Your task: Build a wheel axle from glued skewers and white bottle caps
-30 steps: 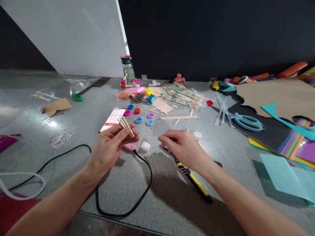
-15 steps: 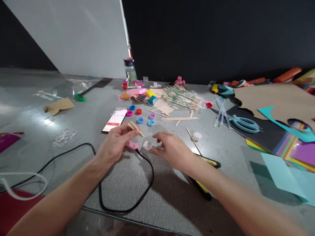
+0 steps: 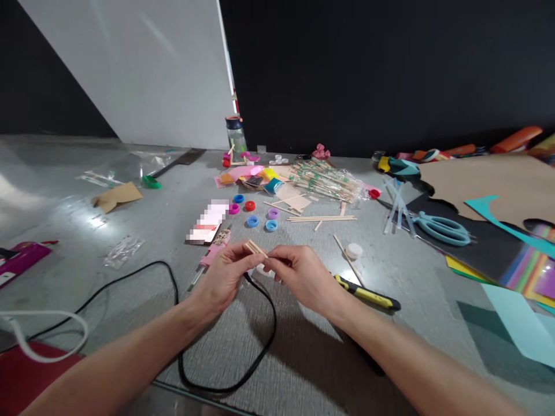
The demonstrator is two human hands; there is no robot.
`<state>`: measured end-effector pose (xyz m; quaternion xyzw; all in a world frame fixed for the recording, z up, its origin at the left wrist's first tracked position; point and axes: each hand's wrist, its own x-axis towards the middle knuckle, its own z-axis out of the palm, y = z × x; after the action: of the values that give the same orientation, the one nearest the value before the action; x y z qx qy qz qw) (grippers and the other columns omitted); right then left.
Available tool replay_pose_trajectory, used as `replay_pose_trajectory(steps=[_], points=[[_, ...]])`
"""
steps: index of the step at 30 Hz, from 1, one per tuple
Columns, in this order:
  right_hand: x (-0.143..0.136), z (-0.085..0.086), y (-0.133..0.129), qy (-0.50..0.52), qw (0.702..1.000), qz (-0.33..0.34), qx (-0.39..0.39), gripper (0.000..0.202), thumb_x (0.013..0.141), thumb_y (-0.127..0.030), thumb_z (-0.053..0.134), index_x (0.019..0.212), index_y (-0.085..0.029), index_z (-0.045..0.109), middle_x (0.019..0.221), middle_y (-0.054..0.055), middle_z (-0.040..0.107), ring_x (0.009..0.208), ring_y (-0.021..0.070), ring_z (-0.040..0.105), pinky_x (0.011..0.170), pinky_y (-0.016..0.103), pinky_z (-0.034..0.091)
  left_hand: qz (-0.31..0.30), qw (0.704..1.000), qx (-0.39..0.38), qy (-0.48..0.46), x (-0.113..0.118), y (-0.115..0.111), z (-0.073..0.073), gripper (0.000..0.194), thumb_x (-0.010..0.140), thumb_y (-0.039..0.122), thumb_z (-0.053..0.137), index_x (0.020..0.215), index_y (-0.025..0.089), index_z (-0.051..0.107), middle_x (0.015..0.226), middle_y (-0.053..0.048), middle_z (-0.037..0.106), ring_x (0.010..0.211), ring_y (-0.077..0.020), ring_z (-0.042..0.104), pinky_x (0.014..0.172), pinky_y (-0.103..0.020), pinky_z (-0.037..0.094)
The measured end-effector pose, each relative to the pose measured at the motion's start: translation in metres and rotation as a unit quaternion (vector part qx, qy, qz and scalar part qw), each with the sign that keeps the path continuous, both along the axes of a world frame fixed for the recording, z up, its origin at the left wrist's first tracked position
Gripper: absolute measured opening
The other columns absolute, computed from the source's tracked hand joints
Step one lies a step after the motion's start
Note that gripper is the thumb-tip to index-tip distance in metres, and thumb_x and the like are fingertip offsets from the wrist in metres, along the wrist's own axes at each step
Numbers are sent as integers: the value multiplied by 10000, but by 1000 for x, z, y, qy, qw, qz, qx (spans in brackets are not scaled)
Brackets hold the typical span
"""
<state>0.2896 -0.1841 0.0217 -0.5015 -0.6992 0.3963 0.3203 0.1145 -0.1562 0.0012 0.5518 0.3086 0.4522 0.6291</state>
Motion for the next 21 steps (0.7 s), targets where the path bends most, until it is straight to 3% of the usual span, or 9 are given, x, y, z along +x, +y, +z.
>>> replay_pose_trajectory(steps=[4, 9, 21], points=[[3, 4, 0, -18, 1000, 4, -14, 296, 982, -346, 533, 787, -189, 691, 709, 6, 655, 633, 131, 553, 603, 265, 432, 0, 999, -5, 32, -1, 2, 4, 193, 810, 344, 748, 762, 163, 704, 710, -1, 643, 712, -140, 579, 753, -282, 468], [8, 10, -1, -37, 998, 17, -52, 264, 943, -289, 545, 736, -183, 668, 679, 11, 646, 631, 140, 568, 604, 276, 425, 13, 995, -2, 95, -8, 6, 15, 187, 821, 345, 745, 797, 161, 761, 641, 18, 610, 591, -102, 494, 593, -232, 403], [13, 12, 5, 29, 986, 45, -158, 304, 900, -417, 548, 723, -189, 642, 661, 11, 625, 566, 120, 540, 511, 248, 398, 37, 992, 9, 122, -5, 3, 13, 198, 795, 346, 732, 744, 155, 743, 635, 8, 621, 631, -116, 538, 639, -242, 450]])
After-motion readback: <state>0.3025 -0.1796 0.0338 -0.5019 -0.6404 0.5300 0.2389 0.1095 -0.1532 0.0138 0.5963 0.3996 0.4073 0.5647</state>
